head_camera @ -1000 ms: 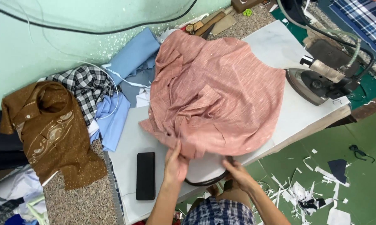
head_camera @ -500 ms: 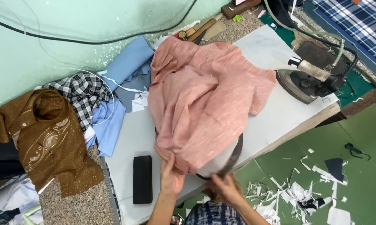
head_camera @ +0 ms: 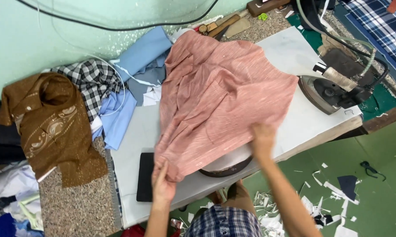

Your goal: The person irons a pink shirt on a white table using a steam iron. They repeatedly smooth the fabric, adjust the shirt's position, and use a small black rectangular object to press down on sections while ironing.

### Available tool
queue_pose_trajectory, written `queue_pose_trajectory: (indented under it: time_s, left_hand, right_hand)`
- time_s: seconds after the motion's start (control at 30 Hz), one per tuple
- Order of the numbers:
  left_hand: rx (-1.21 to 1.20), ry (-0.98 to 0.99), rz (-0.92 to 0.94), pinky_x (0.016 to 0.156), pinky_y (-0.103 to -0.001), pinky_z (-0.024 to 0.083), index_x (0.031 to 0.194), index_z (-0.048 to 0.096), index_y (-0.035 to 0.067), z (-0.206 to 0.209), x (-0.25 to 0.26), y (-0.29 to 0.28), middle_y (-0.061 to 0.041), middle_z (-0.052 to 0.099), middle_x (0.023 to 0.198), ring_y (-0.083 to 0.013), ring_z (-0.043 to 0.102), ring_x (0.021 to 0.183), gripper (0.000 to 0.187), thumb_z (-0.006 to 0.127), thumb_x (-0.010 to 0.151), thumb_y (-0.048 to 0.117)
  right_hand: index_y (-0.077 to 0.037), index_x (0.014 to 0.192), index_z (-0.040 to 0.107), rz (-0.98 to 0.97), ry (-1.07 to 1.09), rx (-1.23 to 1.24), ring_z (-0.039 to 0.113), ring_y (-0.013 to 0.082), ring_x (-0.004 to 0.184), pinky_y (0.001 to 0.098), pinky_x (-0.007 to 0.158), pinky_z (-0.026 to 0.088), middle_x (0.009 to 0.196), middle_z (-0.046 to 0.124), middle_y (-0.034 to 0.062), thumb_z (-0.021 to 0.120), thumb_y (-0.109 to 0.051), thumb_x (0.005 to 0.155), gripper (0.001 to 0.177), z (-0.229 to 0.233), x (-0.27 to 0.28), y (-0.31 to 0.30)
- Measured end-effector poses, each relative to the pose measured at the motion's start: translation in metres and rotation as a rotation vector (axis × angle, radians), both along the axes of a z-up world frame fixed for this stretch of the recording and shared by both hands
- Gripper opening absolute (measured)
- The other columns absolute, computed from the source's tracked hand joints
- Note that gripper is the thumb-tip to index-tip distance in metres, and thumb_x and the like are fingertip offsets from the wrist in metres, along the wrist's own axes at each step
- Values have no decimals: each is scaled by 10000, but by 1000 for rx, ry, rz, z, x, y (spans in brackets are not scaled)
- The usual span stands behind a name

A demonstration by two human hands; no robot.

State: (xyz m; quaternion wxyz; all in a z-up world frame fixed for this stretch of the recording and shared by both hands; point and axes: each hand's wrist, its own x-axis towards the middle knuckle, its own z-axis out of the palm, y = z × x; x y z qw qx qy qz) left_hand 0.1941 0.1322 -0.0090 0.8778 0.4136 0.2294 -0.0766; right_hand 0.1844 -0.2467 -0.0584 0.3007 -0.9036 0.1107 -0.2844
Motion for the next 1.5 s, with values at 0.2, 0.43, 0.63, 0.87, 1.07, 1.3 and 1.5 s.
queue_pose_trajectory:
  time_s: [0.2, 0.43, 0.63, 0.87, 1.07, 1.3, 1.5]
  left_hand:
    - [264, 201, -19, 920, -439, 529, 1351, 619, -28, 10, -55, 30, -175, 682, 1292, -271, 627, 1139, 484, 676, 877, 57]
    - [1640, -455, 66, 1033, -462, 516, 1368, 557, -63, 10, -93, -19, -254, 606, 1349, -388, 621, 1195, 549, 699, 902, 190]
    - [1830, -550, -241, 1266, -504, 254, 1527, 411, 35, 33, -44, -162, -175, 405, 1604, -327, 360, 1502, 616, 423, 1031, 401]
    - [1994, -48, -592, 1273, -493, 16, 1627, 143, 65, 47, -22, -184, -176, 126, 1695, -330, 103, 1555, 767, 129, 1081, 604]
    - [2034, 157, -610, 1256, -523, -44, 1631, -43, 83, 44, -36, -240, -162, -68, 1705, -321, -43, 1559, 808, 37, 1044, 633]
    - [2444, -259, -375, 1310, -500, -18, 1608, 64, 188, 25, -34, -352, -120, -24, 1729, -288, -23, 1592, 945, 357, 843, 659]
    - [2280, -449, -518, 1302, -507, -80, 1622, 82, 166, 26, -50, -361, -99, -26, 1728, -261, -48, 1594, 747, -55, 1070, 650]
  right_hand:
    - [-106, 1007, 737, 177, -87, -590, 645, 366, 966, 552, 990, 481, 1017, 730, 123, 463, 67, 965, 327, 33, -114, -72]
    - [-117, 1548, 323, 441, 639, -508, 477, 328, 1335, 523, 1175, 389, 1574, 366, 182, 660, -461, 870, 831, 27, -113, -77]
    - [-79, 1543, 400, 716, -94, -308, 422, 439, 1476, 604, 1158, 410, 1638, 366, 202, 579, -215, 978, 608, 27, 0, -33]
    - [-193, 1197, 631, 527, 862, -281, 665, 280, 1077, 404, 949, 542, 1151, 700, 82, 576, -405, 953, 328, -20, 29, -209]
    - [41, 1437, 664, 148, 219, -999, 602, 392, 1451, 513, 1160, 496, 1516, 666, 247, 604, -571, 894, 820, 111, -4, -334]
    - [58, 1551, 491, 357, 381, -837, 566, 408, 1387, 482, 1177, 496, 1581, 555, 266, 589, -136, 841, 743, 72, 8, -402]
    - [-100, 1520, 561, 162, 1002, 13, 577, 400, 1305, 480, 1054, 410, 1371, 661, 243, 609, -469, 923, 703, 113, 117, -372]
